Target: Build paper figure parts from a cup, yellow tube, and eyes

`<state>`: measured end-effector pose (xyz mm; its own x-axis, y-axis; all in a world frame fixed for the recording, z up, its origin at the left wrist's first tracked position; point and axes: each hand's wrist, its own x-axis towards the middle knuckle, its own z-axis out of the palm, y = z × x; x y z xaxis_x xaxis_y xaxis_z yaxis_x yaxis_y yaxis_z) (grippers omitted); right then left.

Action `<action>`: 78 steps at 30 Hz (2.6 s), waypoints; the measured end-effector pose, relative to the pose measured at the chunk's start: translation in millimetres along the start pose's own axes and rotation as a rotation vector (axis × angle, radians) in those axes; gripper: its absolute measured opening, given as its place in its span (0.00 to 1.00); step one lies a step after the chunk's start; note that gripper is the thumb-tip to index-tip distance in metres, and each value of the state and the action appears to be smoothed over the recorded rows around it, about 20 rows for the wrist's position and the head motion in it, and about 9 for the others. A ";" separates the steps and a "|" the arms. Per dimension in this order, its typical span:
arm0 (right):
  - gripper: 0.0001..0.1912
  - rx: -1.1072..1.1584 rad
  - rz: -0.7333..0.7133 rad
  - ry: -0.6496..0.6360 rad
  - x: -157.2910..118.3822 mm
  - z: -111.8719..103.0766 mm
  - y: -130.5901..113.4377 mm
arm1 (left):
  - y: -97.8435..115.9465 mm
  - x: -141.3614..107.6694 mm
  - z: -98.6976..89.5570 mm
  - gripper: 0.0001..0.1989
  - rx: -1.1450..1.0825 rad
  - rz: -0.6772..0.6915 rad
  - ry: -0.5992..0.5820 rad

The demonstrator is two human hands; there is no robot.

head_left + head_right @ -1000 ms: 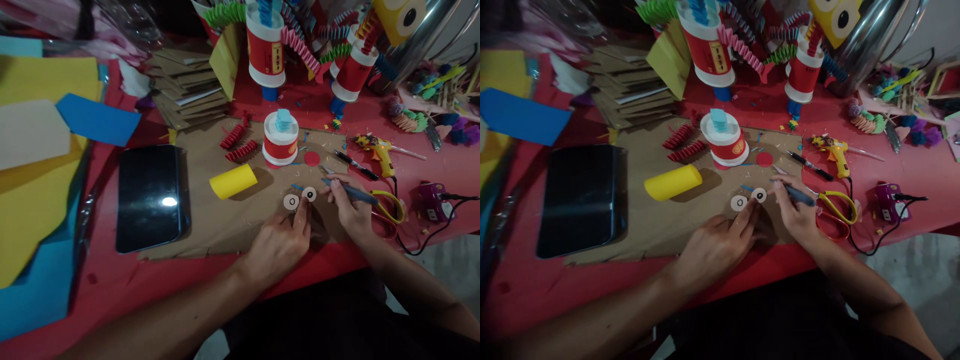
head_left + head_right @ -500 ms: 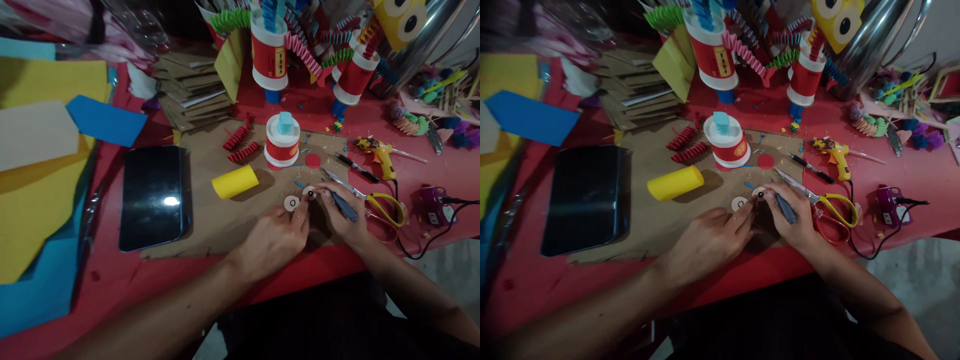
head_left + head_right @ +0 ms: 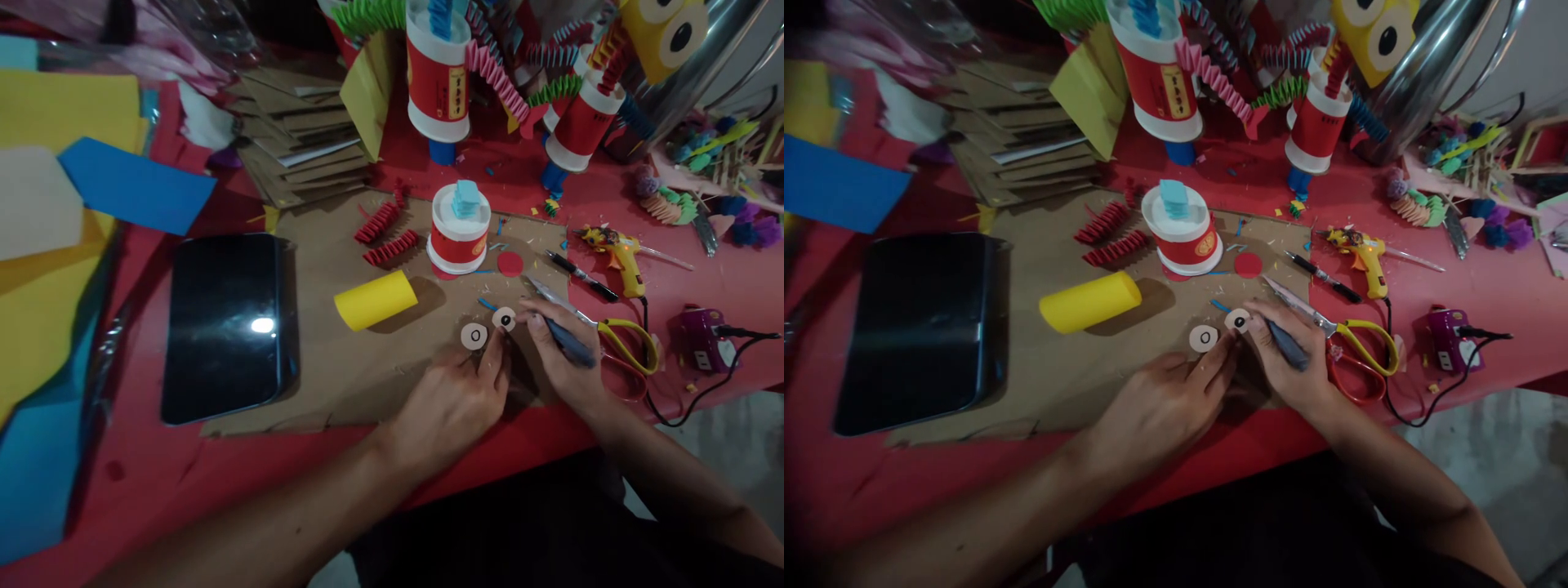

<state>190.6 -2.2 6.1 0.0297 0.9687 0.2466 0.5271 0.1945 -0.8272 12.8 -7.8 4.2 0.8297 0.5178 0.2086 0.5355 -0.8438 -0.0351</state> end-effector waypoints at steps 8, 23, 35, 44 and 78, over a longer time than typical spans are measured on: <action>0.01 -0.026 0.187 0.012 0.0 3.0 -0.2 | 2.2 -1.1 -2.4 0.19 -0.027 -0.022 -0.028; 0.05 -0.180 0.064 -0.021 4.3 3.2 -3.6 | 4.9 -2.1 -0.5 0.20 -0.029 -0.059 0.075; 0.05 -0.217 0.058 -0.043 5.3 1.8 -3.9 | 6.0 -3.6 -0.5 0.19 -0.057 -0.077 0.077; 0.05 -0.215 0.040 -0.045 5.0 1.9 -3.5 | 6.5 -5.5 3.1 0.19 -0.062 -0.073 0.082; 0.04 -0.172 0.159 -0.004 4.6 4.0 -3.2 | 5.3 -2.2 -1.5 0.19 -0.047 -0.065 0.030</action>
<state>185.7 2.2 7.8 0.1207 0.9857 0.1173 0.6533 0.0101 -0.7571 13.6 -13.7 5.1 0.7878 0.5682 0.2378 0.5797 -0.8144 0.0255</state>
